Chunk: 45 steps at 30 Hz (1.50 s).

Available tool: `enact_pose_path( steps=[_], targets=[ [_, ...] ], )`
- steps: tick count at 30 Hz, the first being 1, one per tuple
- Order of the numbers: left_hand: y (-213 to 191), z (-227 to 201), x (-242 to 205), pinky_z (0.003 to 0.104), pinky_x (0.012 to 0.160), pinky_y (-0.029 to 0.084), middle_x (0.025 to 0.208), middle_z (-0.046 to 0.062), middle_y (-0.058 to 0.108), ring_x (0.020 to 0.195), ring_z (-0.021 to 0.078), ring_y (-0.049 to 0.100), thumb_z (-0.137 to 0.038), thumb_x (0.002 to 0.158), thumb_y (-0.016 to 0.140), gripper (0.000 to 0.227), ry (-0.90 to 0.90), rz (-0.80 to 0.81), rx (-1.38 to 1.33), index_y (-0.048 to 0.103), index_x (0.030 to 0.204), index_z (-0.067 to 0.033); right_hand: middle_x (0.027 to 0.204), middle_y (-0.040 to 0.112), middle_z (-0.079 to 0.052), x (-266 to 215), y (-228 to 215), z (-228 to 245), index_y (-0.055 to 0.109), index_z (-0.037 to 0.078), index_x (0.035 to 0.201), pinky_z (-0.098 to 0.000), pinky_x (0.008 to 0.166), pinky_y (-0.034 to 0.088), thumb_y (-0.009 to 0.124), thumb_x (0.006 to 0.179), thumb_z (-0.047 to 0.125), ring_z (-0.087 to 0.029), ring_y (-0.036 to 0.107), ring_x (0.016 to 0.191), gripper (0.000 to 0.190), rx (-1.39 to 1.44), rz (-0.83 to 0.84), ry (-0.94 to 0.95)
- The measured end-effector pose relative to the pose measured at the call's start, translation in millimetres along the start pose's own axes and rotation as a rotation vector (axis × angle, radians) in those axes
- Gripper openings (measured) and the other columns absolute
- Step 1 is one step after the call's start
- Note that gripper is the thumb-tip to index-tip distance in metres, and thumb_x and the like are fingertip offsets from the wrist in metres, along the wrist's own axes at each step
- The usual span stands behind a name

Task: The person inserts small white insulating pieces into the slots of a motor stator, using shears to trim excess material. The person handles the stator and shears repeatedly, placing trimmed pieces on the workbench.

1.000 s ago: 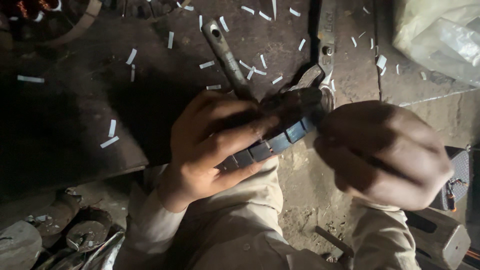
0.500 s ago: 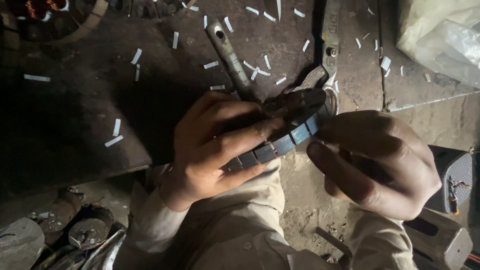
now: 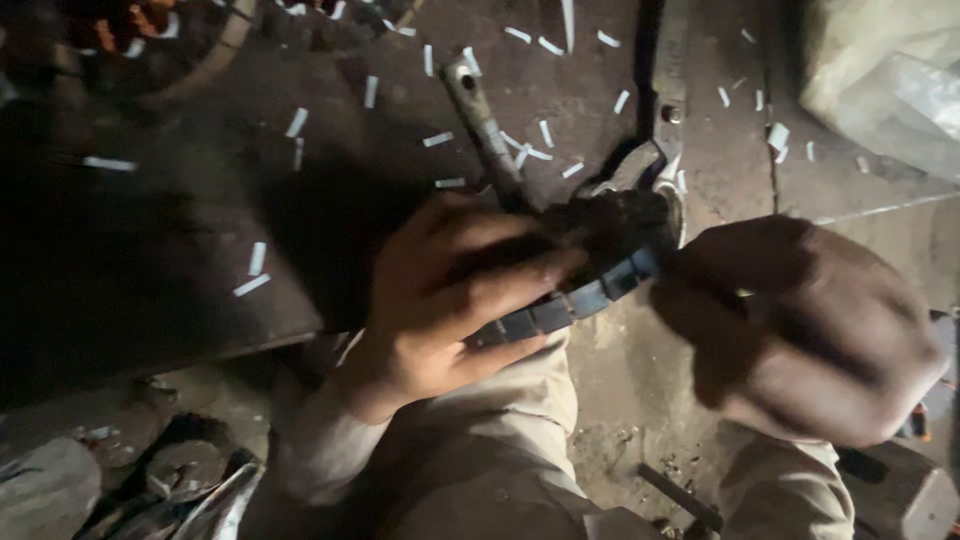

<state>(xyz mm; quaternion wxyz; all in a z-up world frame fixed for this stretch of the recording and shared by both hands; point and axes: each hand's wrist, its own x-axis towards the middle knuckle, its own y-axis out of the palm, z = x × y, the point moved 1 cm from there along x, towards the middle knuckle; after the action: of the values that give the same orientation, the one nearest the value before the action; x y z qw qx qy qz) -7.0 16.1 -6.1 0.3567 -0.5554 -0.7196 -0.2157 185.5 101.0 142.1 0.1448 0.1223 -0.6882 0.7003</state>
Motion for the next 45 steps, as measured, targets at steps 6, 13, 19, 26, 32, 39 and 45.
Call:
enact_pose_path(
  steps=[6, 13, 19, 26, 32, 39, 45],
  targets=[
    [1, -2, -3, 0.042, 0.092, 0.054, 0.126, 0.008, 0.064, 0.110, 0.0244, 0.067, -0.026, 0.080, 0.096, 0.063, -0.010, 0.048, -0.016, 0.061, 0.132, -0.0142, 0.080, 0.063, -0.017, -16, 13, 13, 0.067, -0.007, 0.085, -0.0406, 0.064, 0.058, 0.077, 0.073, -0.013, -0.033, 0.072, 0.071, 0.017, 0.176, -0.309, 0.241],
    [2, 0, -8, 0.039, 0.091, 0.055, 0.128, 0.007, 0.063, 0.112, 0.0251, 0.067, -0.029, 0.083, 0.097, 0.062, -0.033, 0.059, -0.010, 0.062, 0.133, -0.0160, 0.083, 0.064, -0.023, -8, 10, 4, 0.068, -0.008, 0.087, -0.0366, 0.059, 0.059, 0.072, 0.070, -0.014, -0.029, 0.070, 0.069, 0.019, 0.139, -0.174, 0.051],
    [0, 0, -6, 0.044, 0.097, 0.055, 0.129, 0.009, 0.063, 0.113, 0.0267, 0.066, -0.027, 0.083, 0.094, 0.059, -0.030, 0.051, -0.004, 0.061, 0.131, -0.0154, 0.084, 0.066, -0.021, -2, 17, 17, 0.073, -0.007, 0.092, -0.0324, 0.055, 0.058, 0.072, 0.074, -0.011, -0.029, 0.071, 0.071, 0.018, 0.023, -0.189, 0.083],
    [-5, -2, -3, 0.040, 0.094, 0.055, 0.132, 0.008, 0.064, 0.117, 0.0267, 0.066, -0.025, 0.087, 0.092, 0.060, -0.029, 0.092, -0.014, 0.060, 0.136, -0.0142, 0.086, 0.068, -0.024, -18, 14, 16, 0.072, -0.007, 0.087, -0.0336, 0.053, 0.057, 0.072, 0.077, -0.004, -0.028, 0.072, 0.071, 0.010, -0.012, -0.169, 0.072],
    [-1, -6, 5, 0.031, 0.092, 0.060, 0.125, 0.008, 0.066, 0.107, 0.0193, 0.069, -0.021, 0.093, 0.088, 0.049, -0.158, -0.066, -0.053, 0.060, 0.133, -0.0111, 0.093, 0.066, -0.025, -52, 14, 21, 0.059, -0.007, 0.095, -0.0397, 0.065, 0.059, 0.069, 0.086, -0.007, -0.032, 0.073, 0.079, 0.013, 0.284, -0.447, 0.438],
    [-1, -11, 4, 0.024, 0.088, 0.060, 0.112, 0.007, 0.073, 0.099, 0.0128, 0.075, -0.013, 0.099, 0.083, 0.040, -0.425, -0.160, -0.179, 0.063, 0.131, -0.0028, 0.089, 0.070, -0.014, -61, 77, 75, 0.059, -0.003, 0.104, -0.0354, 0.066, 0.060, 0.073, 0.095, -0.012, -0.024, 0.070, 0.075, 0.019, 0.799, -1.062, 0.734],
    [1, -9, 16, 0.025, 0.093, 0.057, 0.112, 0.007, 0.075, 0.100, 0.0116, 0.071, -0.010, 0.102, 0.081, 0.034, -0.554, -0.308, -0.228, 0.062, 0.129, -0.0001, 0.102, 0.069, -0.015, -58, 91, 82, 0.061, -0.007, 0.111, -0.0297, 0.081, 0.055, 0.069, 0.095, -0.016, -0.017, 0.066, 0.087, 0.020, 0.893, -1.079, 1.014]
  ],
)
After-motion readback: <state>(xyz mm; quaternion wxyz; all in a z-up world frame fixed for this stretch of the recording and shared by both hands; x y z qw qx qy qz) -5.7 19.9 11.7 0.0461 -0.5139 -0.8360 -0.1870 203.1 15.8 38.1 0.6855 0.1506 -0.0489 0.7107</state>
